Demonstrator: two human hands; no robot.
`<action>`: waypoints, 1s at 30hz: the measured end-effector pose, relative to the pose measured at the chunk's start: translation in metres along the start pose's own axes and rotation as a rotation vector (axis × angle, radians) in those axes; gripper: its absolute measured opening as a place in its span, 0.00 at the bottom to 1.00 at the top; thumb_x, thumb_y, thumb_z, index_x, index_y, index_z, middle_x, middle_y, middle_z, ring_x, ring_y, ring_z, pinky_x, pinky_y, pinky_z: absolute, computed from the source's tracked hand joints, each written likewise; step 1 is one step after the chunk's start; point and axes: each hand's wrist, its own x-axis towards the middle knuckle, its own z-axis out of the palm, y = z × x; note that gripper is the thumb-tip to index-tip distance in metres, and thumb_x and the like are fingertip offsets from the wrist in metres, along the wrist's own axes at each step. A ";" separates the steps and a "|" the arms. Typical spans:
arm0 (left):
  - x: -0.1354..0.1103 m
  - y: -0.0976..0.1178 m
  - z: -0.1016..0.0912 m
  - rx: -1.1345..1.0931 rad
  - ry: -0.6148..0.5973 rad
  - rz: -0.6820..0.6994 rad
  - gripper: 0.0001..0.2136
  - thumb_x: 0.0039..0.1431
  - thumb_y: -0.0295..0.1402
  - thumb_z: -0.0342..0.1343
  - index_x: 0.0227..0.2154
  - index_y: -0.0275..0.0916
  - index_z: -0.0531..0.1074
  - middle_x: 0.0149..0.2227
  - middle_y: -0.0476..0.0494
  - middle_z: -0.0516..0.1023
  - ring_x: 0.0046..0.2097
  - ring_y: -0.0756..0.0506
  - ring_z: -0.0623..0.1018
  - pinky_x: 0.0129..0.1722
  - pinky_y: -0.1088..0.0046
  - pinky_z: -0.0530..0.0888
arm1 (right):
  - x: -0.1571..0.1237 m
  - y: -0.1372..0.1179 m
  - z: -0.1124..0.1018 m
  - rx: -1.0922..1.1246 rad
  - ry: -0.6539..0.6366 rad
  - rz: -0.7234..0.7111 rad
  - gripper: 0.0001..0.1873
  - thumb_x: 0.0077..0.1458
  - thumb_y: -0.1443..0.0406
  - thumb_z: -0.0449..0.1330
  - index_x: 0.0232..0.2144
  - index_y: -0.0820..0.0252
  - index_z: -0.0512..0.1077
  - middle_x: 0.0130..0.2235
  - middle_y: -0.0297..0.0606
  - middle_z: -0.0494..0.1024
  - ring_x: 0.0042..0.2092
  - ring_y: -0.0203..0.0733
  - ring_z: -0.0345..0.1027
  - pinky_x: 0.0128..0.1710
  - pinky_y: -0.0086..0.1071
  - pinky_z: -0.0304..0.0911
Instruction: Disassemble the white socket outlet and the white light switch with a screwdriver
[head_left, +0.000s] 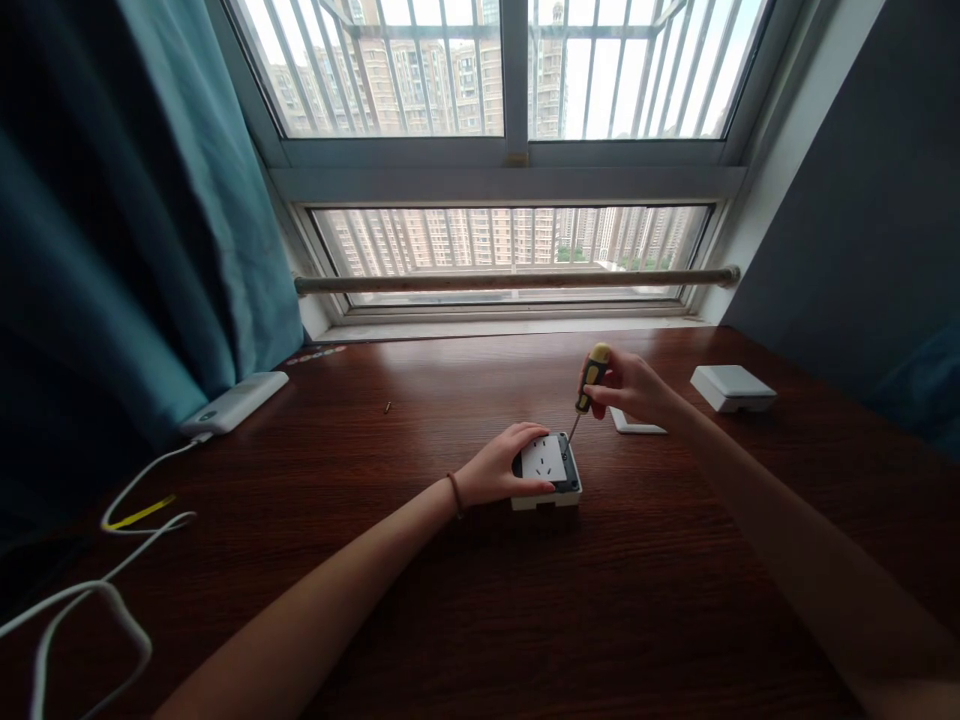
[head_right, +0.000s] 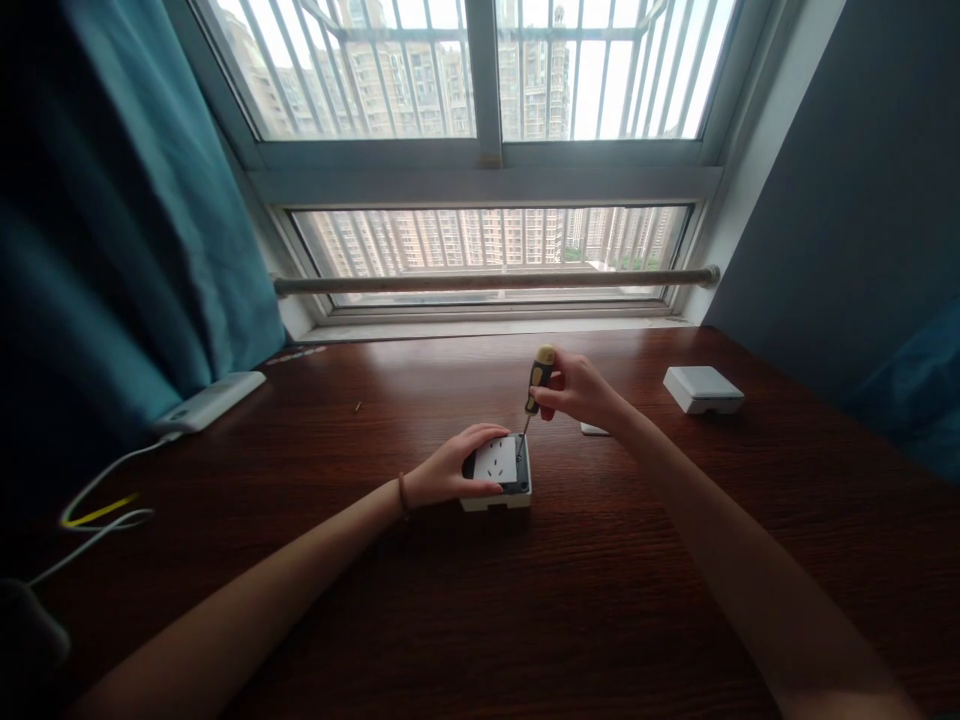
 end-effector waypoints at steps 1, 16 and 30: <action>0.000 -0.001 0.000 0.002 -0.001 0.002 0.33 0.44 0.44 0.62 0.53 0.38 0.61 0.53 0.35 0.65 0.54 0.39 0.65 0.55 0.61 0.62 | 0.000 0.000 0.000 -0.002 -0.004 -0.003 0.12 0.47 0.67 0.60 0.32 0.62 0.61 0.27 0.32 0.71 0.20 0.33 0.69 0.19 0.28 0.65; -0.001 -0.001 0.000 0.030 -0.015 -0.003 0.32 0.45 0.45 0.60 0.53 0.38 0.61 0.53 0.36 0.65 0.54 0.40 0.66 0.55 0.63 0.63 | -0.002 0.002 -0.004 -0.020 -0.025 -0.039 0.11 0.48 0.68 0.60 0.34 0.61 0.61 0.29 0.33 0.70 0.22 0.33 0.69 0.19 0.28 0.65; -0.001 -0.001 0.001 0.006 0.005 -0.010 0.32 0.44 0.45 0.61 0.53 0.38 0.62 0.53 0.36 0.65 0.54 0.39 0.66 0.55 0.61 0.63 | -0.006 -0.020 0.002 -0.180 -0.075 -0.098 0.14 0.44 0.64 0.63 0.33 0.60 0.63 0.33 0.37 0.74 0.35 0.41 0.72 0.36 0.35 0.70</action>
